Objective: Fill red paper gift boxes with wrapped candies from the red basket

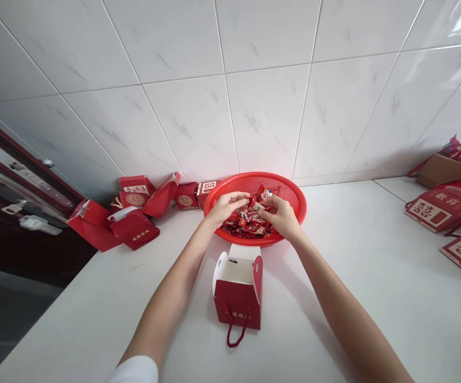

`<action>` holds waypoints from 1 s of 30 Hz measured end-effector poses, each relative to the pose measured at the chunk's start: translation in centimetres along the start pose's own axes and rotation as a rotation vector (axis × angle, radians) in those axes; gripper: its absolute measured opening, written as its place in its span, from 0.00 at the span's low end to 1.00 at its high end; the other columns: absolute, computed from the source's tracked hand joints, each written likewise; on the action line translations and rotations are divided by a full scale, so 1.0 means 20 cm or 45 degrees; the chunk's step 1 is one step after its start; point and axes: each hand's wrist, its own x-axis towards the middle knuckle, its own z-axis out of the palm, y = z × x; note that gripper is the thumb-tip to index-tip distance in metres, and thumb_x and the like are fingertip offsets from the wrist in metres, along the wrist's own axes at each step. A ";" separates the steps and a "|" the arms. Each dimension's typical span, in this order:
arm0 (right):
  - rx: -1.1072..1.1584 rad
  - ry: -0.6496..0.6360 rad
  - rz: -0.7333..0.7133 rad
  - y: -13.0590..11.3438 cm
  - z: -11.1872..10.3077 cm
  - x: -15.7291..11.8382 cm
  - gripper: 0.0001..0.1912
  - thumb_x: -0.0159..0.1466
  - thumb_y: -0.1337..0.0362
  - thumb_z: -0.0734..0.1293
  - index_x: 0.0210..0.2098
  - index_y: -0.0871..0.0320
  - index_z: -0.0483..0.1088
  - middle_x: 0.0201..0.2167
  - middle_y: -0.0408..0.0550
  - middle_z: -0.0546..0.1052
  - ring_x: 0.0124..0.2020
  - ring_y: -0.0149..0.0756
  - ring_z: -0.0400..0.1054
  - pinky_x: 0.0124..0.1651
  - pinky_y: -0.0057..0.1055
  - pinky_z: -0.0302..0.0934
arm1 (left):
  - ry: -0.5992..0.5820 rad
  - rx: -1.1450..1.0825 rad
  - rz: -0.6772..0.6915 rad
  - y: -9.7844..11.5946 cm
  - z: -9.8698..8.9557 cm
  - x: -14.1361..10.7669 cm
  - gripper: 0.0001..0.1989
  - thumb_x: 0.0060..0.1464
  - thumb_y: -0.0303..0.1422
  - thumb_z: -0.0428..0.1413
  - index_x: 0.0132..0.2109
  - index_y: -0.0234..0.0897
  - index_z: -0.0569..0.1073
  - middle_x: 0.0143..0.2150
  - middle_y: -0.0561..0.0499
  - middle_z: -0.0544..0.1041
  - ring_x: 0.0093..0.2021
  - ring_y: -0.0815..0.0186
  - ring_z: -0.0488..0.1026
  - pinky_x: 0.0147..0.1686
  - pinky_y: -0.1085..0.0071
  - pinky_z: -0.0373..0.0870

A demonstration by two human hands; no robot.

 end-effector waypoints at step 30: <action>-0.128 0.021 -0.021 -0.03 0.01 -0.03 0.08 0.54 0.66 0.70 0.33 0.53 0.68 0.34 0.43 0.79 0.33 0.38 0.73 0.38 0.35 0.66 | -0.016 0.566 0.045 -0.01 -0.02 0.06 0.05 0.45 0.31 0.61 0.31 0.39 0.82 0.35 0.49 0.85 0.39 0.58 0.79 0.45 0.65 0.73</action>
